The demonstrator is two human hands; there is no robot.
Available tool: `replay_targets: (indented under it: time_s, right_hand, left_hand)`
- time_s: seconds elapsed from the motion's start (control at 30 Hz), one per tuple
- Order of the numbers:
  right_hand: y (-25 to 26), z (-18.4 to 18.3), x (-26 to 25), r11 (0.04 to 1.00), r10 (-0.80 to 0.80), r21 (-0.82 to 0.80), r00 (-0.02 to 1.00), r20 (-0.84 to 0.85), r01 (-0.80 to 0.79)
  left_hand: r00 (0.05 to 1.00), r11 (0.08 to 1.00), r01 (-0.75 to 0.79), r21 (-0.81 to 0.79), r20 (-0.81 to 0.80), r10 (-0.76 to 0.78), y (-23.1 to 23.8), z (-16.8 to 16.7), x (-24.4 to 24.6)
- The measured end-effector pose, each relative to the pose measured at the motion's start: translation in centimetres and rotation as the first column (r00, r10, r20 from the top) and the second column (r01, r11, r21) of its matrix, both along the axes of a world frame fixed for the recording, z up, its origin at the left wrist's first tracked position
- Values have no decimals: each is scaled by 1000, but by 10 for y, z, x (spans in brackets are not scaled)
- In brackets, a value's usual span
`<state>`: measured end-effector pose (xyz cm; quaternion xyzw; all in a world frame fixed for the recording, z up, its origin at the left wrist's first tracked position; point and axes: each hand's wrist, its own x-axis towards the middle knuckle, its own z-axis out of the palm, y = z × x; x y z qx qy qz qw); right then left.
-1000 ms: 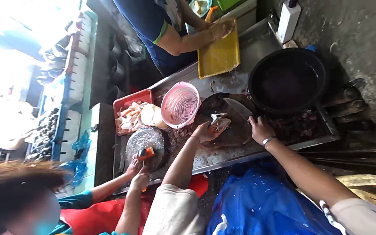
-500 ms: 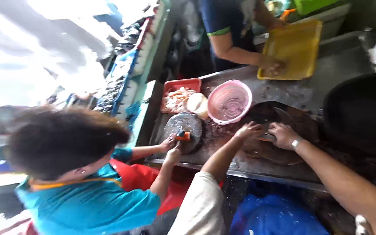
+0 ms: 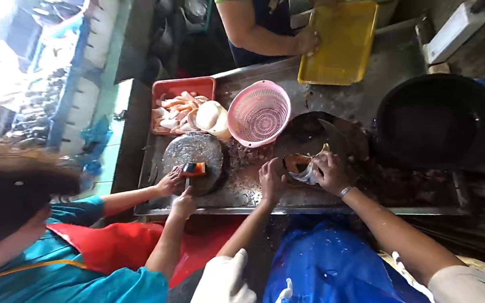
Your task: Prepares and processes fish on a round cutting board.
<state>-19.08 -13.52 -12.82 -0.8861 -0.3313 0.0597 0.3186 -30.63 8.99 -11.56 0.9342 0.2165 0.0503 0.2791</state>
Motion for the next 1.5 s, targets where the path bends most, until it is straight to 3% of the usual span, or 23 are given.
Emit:
replay_targets:
  time_s: [0.07,0.13,0.17,0.3,0.4,0.47,0.6,0.67,0.8,0.9,1.03,1.13,1.27,1.3,1.4,1.5]
  right_hand:
    - [7,12,18,991,-122,-66,989,-82,117]
    - [17,19,37,975,-158,-190,958,-240,113]
    - [21,21,47,969,-145,-236,938,-314,71]
    - [23,27,57,970,-105,-245,922,-373,11]
    - [15,17,37,985,-145,-118,967,-210,122]
    - [11,9,28,990,-135,-73,978,-158,124]
    - [-1,12,28,996,-48,-75,996,-73,42]
    - [-19,23,31,993,-51,-107,999,17,52]
    - [-69,25,32,935,-232,-277,973,0,222]
    - [-81,10,38,884,-292,-430,934,-204,183]
    - [-86,16,43,871,-299,-468,918,-260,151]
    - [-108,42,35,939,-290,-282,890,-351,195]
    - [-140,55,-1,976,-216,-59,935,-280,208]
    - [-148,49,-9,976,-216,-75,937,-275,202]
    - [-171,27,-22,910,-296,-392,876,-382,136]
    - [-185,39,-38,893,-330,-420,866,-375,159]
  left_hand:
    - [938,906,-342,-249,-154,312,-32,-4,1]
    - [849,786,-513,-344,-336,408,-59,-2,16]
    - [827,784,-535,-315,-386,409,-70,1,26]
    - [847,868,-470,-159,-358,393,-81,1,56]
    - [917,889,-394,-234,-162,364,-77,-12,47]
    - [942,924,-336,-181,-79,327,-94,-14,36]
    - [904,954,-278,114,-306,300,-131,-14,39]
    - [886,940,-293,176,-319,336,-134,-12,44]
    - [888,933,-333,135,-289,358,-129,-4,41]
    - [900,918,-384,98,-183,395,-125,-12,25]
    - [895,899,-423,115,-101,434,-126,-20,14]
    - [911,911,-407,74,-46,410,-130,-20,11]
    - [917,918,-396,-28,41,397,-130,-17,3]
    - [917,918,-395,-42,40,397,-130,-17,0]
    - [907,907,-417,-66,39,420,-127,-15,-4]
    - [895,894,-438,-94,39,443,-113,-14,-6]
